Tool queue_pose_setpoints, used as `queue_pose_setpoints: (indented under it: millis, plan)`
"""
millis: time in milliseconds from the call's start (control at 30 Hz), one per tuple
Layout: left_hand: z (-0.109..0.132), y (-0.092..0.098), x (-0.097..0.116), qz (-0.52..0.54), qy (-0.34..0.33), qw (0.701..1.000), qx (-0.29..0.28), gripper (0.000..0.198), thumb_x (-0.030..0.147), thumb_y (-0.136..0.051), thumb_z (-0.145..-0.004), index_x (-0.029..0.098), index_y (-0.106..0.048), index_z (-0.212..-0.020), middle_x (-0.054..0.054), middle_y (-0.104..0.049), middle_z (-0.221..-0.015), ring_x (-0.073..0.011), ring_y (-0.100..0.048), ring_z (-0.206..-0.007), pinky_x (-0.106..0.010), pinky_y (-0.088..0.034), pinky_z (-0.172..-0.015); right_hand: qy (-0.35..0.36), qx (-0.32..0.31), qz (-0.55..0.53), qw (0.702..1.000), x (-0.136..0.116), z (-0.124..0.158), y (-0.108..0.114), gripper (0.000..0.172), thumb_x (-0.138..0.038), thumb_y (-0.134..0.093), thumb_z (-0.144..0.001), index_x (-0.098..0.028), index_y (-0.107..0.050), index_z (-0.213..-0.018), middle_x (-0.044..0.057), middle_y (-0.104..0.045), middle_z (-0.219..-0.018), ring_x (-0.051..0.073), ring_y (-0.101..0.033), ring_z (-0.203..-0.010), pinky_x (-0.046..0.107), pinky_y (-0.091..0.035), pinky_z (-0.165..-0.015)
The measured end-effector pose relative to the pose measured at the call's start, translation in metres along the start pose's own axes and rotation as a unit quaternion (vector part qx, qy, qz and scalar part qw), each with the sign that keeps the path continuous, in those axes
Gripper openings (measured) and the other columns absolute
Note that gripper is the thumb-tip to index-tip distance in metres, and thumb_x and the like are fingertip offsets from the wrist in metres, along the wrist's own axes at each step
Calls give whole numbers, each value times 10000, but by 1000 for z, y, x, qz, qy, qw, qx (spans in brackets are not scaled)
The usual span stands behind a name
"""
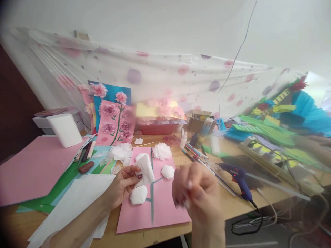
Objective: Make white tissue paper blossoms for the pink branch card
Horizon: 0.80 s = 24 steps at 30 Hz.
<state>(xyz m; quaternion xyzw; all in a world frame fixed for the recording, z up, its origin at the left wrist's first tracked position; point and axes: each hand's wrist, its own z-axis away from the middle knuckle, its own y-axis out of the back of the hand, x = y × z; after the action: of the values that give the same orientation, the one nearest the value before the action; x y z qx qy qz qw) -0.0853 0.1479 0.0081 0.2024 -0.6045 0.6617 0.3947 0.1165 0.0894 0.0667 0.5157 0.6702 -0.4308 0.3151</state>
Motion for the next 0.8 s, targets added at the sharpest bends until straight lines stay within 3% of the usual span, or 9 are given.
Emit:
queue_pose_setpoints:
  millis: [100,167,267,333,433,600,700,800]
  plan:
    - [1,2,0,-29,-2,999,-23,278,155,-853,-501,165,-699,-732,-2,-688,-703,-102,-630,-630,-189,-478,-576,-25,78,94,992,25,-25,-2,384,-486,-678,-744,-195,-513,-556,-1,-535,-548,130,-520,-552,259,-465,-559]
    - [2,3,0,-61,-9,997,-36,274,168,-835,-537,165,-705,-778,-19,-698,-744,-105,-620,-626,-193,-465,-557,-95,94,164,977,40,-28,-4,367,-525,-619,-780,-175,-608,-671,54,-631,-710,164,-577,-664,289,-497,-643]
    - [4,2,0,-133,-32,989,-53,261,182,-801,-591,152,-710,-834,-40,-698,-741,-106,-597,-597,-198,-445,-533,-200,15,140,970,53,-21,-7,463,-603,-545,-791,-168,-648,-912,92,-673,-879,205,-624,-749,330,-519,-692]
    - [6,-1,1,-178,-43,981,-65,253,188,-780,-617,144,-711,-856,-42,-691,-698,-108,-582,-571,-205,-441,-528,-237,-49,115,963,54,-18,-10,454,-587,-568,-782,-167,-663,-928,76,-684,-843,208,-636,-750,321,-515,-703]
    - [10,-5,3,-214,-49,974,-64,264,194,-759,-636,142,-706,-889,-46,-695,-693,-119,-593,-582,-211,-450,-540,-251,-93,105,958,55,-18,-12,354,-499,-660,-748,-168,-693,-869,42,-685,-767,203,-640,-760,291,-500,-706]
    - [11,-8,4,-220,-80,971,-52,460,217,-725,-675,162,-607,-1116,-84,-715,-905,-180,-654,-787,-255,-499,-677,-261,-74,87,959,65,-18,-6,282,-429,-702,-731,-173,-694,-847,8,-659,-683,157,-606,-672,258,-483,-663]
    - [10,-8,4,-224,-86,970,-37,659,239,-702,-709,166,-433,-1307,-83,-721,-873,-180,-658,-734,-259,-491,-644,-261,-66,81,960,68,-17,-6,272,-431,-696,-735,-171,-680,-811,0,-634,-667,134,-565,-631,237,-457,-626]
    - [11,-8,5,-231,-83,969,-18,715,238,-713,-695,146,-393,-1328,-73,-726,-808,-160,-643,-653,-232,-464,-586,-256,-60,84,961,66,-16,-8,306,-464,-677,-739,-159,-648,-736,-1,-572,-627,125,-508,-589,234,-427,-582]
